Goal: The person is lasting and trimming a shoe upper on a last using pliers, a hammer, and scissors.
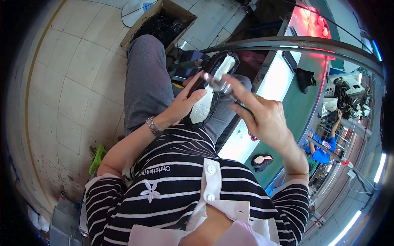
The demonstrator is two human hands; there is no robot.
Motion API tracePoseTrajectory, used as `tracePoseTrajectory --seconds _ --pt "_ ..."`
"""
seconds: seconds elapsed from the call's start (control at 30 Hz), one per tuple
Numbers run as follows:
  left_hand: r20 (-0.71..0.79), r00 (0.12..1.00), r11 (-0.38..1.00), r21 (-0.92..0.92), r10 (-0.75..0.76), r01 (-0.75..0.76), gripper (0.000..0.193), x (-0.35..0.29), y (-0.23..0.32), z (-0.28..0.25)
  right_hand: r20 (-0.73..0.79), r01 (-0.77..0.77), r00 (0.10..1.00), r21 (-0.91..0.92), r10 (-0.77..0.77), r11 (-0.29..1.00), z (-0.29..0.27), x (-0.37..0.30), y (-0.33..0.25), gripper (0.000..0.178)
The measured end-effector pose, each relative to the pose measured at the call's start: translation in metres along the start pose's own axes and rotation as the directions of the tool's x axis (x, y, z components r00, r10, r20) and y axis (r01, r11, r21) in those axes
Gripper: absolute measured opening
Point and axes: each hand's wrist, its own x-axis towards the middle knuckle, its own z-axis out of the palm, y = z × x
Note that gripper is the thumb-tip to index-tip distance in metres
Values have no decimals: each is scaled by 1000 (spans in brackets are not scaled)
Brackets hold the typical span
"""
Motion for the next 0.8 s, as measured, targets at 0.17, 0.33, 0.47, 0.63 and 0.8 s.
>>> tracePoseTrajectory --seconds 0.17,0.33,0.47,0.63,0.8 --pt "132 986 991 -63 -106 115 74 3 8 -8 264 -127 946 -234 189 964 43 9 18 68" --pt "182 966 979 -46 -185 197 89 5 19 -12 26 31 999 -76 -29 997 41 3 13 65" --pt "222 959 976 -89 -174 197 94 5 13 -16 227 -40 969 -255 100 966 48 5 8 69" --pt "245 945 958 -137 -214 252 95 3 18 -16 -127 69 989 -13 -70 998 53 -6 2 66" --pt "250 954 966 -156 -166 208 109 2 21 -13 361 -74 914 -304 187 950 51 1 -7 70"
